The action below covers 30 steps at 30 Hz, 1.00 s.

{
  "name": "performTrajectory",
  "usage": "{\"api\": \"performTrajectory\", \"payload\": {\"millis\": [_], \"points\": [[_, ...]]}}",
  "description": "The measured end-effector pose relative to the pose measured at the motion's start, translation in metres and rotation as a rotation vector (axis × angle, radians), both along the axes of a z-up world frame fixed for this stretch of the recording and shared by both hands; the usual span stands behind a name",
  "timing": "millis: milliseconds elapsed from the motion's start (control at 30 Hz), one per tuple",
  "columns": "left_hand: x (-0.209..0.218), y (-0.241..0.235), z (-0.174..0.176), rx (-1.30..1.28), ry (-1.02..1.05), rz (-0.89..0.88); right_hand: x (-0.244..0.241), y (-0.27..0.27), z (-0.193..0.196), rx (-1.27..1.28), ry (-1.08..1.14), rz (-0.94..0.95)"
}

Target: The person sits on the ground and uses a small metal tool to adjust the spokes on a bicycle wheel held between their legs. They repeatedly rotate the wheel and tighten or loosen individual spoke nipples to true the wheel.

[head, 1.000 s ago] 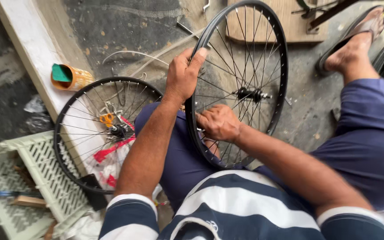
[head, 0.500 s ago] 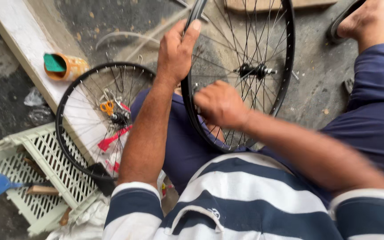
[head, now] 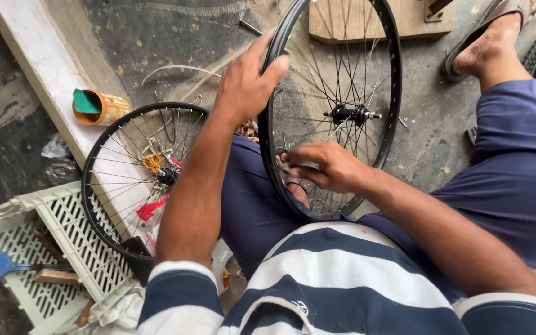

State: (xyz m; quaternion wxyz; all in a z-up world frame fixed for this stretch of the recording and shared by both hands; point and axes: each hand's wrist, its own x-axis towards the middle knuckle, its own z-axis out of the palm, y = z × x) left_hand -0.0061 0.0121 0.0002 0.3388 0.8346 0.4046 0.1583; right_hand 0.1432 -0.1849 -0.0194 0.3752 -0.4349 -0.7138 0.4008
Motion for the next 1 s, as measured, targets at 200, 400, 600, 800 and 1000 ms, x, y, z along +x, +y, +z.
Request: {"api": "performTrajectory", "payload": {"millis": [200, 400, 600, 800, 1000], "points": [[-0.007, -0.021, 0.007, -0.267, -0.125, 0.140, -0.005, -0.010, 0.000, 0.200, -0.011, -0.359], [-0.004, -0.020, -0.003, -0.320, -0.170, 0.179, -0.021, 0.024, -0.015, -0.341, 0.106, -0.244], [-0.006, -0.019, -0.001, -0.298, -0.153, 0.186, -0.013, 0.022, -0.032, -0.171, 0.491, -0.112], [0.000, -0.021, 0.006, -0.328, -0.231, 0.176, -0.048, 0.027, -0.025, -0.151, -0.194, -0.364], [-0.002, -0.020, 0.006, -0.387, -0.199, 0.196, -0.012, 0.018, -0.029, -0.457, 0.610, -0.145]]}}
